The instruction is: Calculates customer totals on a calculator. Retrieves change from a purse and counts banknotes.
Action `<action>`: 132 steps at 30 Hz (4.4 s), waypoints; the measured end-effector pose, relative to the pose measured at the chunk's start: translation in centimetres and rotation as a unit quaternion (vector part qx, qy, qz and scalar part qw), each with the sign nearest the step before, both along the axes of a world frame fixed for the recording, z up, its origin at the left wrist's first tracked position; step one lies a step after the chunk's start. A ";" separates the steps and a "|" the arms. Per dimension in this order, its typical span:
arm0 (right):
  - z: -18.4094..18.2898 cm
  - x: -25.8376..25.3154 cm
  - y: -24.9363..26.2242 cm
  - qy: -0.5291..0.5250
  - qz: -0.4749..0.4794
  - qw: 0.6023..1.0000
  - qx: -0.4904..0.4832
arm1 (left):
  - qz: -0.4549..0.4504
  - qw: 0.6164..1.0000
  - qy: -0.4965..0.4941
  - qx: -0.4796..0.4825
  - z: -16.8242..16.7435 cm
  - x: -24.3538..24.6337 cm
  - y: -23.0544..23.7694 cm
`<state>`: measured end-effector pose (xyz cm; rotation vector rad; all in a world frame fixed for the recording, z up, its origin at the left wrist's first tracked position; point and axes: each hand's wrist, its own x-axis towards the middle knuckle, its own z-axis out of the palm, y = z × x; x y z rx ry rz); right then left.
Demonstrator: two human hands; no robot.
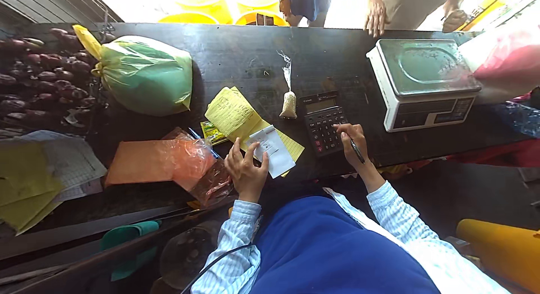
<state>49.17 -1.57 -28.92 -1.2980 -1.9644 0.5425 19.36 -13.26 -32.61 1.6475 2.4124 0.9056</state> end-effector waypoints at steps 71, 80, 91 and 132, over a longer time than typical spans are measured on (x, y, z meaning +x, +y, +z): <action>0.3 -16.3 -2.7 0.338 0.143 0.912 -0.185 | 0.006 1.000 0.003 0.000 -0.2 0.1 -0.3; -1.8 -18.7 -1.9 0.180 0.116 0.968 -0.131 | 0.018 1.000 0.003 0.008 -0.8 0.2 0.0; -2.6 -19.4 -2.4 0.117 0.128 0.981 -0.088 | 0.022 1.000 0.001 0.004 -0.6 0.2 0.0; -0.9 -3.7 -4.2 -0.127 0.052 0.989 0.061 | 0.023 1.000 0.012 -0.006 -0.5 0.2 0.0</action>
